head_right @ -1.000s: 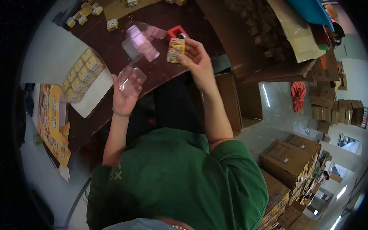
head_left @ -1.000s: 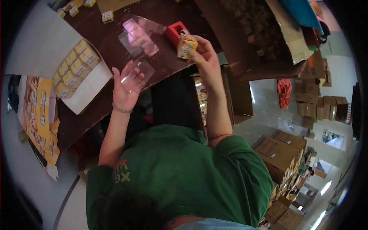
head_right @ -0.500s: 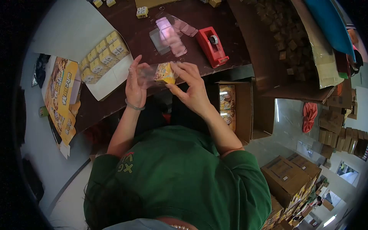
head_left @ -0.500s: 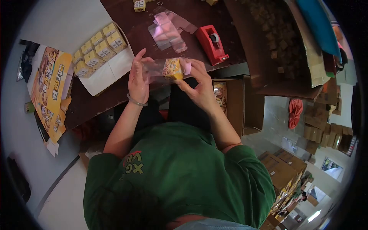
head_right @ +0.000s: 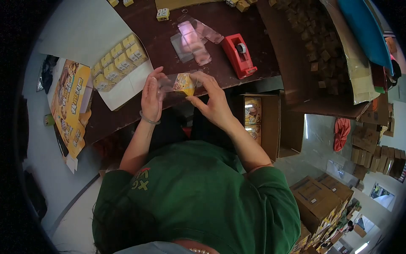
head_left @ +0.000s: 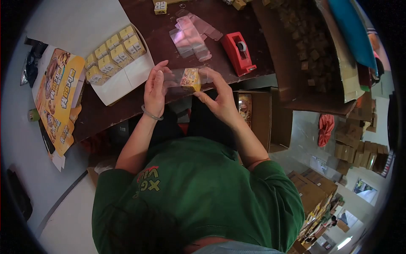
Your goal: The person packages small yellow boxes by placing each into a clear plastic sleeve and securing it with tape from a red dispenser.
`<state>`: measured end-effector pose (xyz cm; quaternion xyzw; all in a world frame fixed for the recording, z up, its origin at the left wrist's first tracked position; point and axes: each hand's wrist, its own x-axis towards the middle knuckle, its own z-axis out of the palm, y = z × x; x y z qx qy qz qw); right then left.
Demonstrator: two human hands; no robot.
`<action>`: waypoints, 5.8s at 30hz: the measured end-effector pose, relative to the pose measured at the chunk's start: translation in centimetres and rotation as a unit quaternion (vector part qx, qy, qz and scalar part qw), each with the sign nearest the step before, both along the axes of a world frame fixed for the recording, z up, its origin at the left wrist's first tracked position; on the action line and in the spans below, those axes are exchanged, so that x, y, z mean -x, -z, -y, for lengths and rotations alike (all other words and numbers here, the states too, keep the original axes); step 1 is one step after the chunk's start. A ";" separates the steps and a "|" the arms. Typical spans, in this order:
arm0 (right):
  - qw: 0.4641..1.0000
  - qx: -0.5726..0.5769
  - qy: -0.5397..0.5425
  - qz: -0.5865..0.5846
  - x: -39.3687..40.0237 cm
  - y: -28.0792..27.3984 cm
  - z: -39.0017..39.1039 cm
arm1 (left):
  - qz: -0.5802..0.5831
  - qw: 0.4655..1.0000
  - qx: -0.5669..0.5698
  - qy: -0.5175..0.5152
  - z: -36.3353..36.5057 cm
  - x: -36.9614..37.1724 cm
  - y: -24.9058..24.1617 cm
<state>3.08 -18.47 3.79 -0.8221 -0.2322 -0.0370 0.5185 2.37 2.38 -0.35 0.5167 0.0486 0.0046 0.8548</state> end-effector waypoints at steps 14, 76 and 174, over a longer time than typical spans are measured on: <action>0.965 -0.149 -0.059 -0.206 -0.1 -0.3 0.5 | 0.022 0.999 -0.024 -0.008 -0.3 0.1 -0.4; 0.885 -0.090 -0.192 -0.413 1.3 -1.6 0.3 | 0.036 0.997 -0.061 0.045 1.8 3.6 -0.3; 0.993 0.010 0.006 0.116 -2.4 1.7 -3.9 | -0.008 0.981 -0.099 0.167 -1.1 -2.8 3.7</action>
